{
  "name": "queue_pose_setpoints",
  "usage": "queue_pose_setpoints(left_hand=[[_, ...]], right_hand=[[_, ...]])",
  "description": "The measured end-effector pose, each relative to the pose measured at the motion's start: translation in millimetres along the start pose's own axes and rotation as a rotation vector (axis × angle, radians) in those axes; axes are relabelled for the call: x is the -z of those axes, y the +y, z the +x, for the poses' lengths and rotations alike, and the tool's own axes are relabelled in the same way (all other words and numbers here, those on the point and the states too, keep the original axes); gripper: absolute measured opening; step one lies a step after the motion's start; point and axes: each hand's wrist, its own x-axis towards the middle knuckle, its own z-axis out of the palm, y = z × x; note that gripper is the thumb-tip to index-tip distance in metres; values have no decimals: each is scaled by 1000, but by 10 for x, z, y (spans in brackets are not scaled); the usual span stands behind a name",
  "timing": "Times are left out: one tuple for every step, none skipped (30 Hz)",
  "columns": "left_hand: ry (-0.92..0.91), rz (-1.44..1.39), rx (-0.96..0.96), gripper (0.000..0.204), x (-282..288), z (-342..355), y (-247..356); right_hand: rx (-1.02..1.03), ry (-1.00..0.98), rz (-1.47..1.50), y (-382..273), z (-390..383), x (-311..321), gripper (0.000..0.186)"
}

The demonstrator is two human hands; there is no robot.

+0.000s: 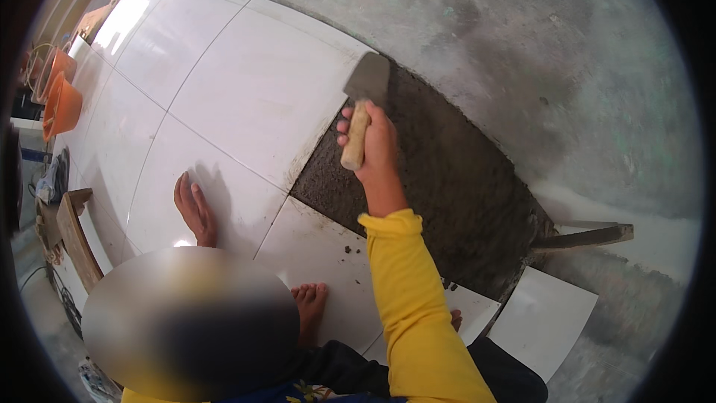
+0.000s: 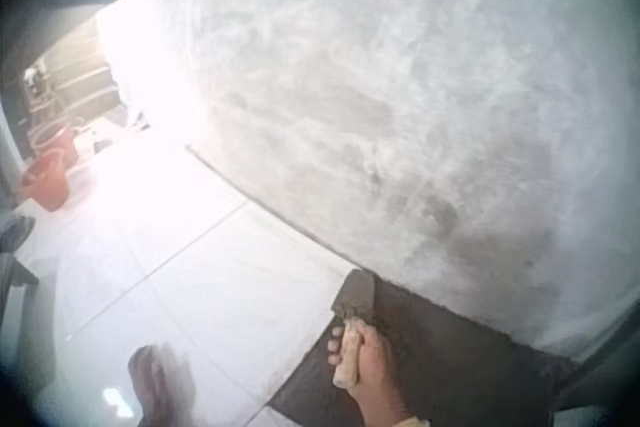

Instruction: The person spreads cement on the floor using a trowel and a wooden straightedge, then places white tiles onto the prepared surface. They use a bucket to transport the cement and a wooden plank to level the bed before positioning the tiles.

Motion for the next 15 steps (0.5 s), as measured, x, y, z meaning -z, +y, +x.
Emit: queue_pose_setpoints(left_hand=[[2, 6, 3, 48, -25, 10, -7], [4, 11, 5, 49, -48, -5, -38], [9, 25, 8, 49, -39, -1, -60], [10, 20, 5, 49, -39, -9, -62], [10, 14, 3, 48, -45, -14, -60], [14, 13, 2, 48, -39, -8, -68], [19, 6, -6, 48, -34, 4, -73], [25, 4, -8, 48, -14, -7, -72], [31, 2, -9, 48, 10, -16, -69], [21, -9, 5, 49, 26, -9, -60], [-7, -34, 20, 50, -8, -20, 6], [-21, -50, 30, 50, -1, 5, 30], [-16, -29, 25, 50, -6, 2, -9], [-11, -9, 21, 50, -21, -8, -75], [-4, 8, 15, 50, -26, -1, -84]], right_hand=[[-23, -73, 57, -14, 91, -30, 30], [-46, -145, 113, -38, 195, -41, 30], [-128, -220, 203, -21, 365, 12, 29], [-124, -196, 211, 4, 384, 30, 29], [-120, -171, 218, 36, 405, 41, 29], [-120, -151, 227, 57, 400, -4, 29], [-68, -91, 158, 87, 328, -7, 28], [-21, -32, 87, 114, 152, -33, 28], [25, 26, 16, 138, 64, -54, 27], [22, 53, -22, 147, 88, -38, 27], [29, 99, -67, 98, 69, 60, 27], [33, 131, -104, 67, 62, 51, 28], [40, 114, -116, 32, 73, 20, 26], [27, 100, -115, -2, 119, -3, 26], [18, 84, -114, -58, 181, -31, 25]])
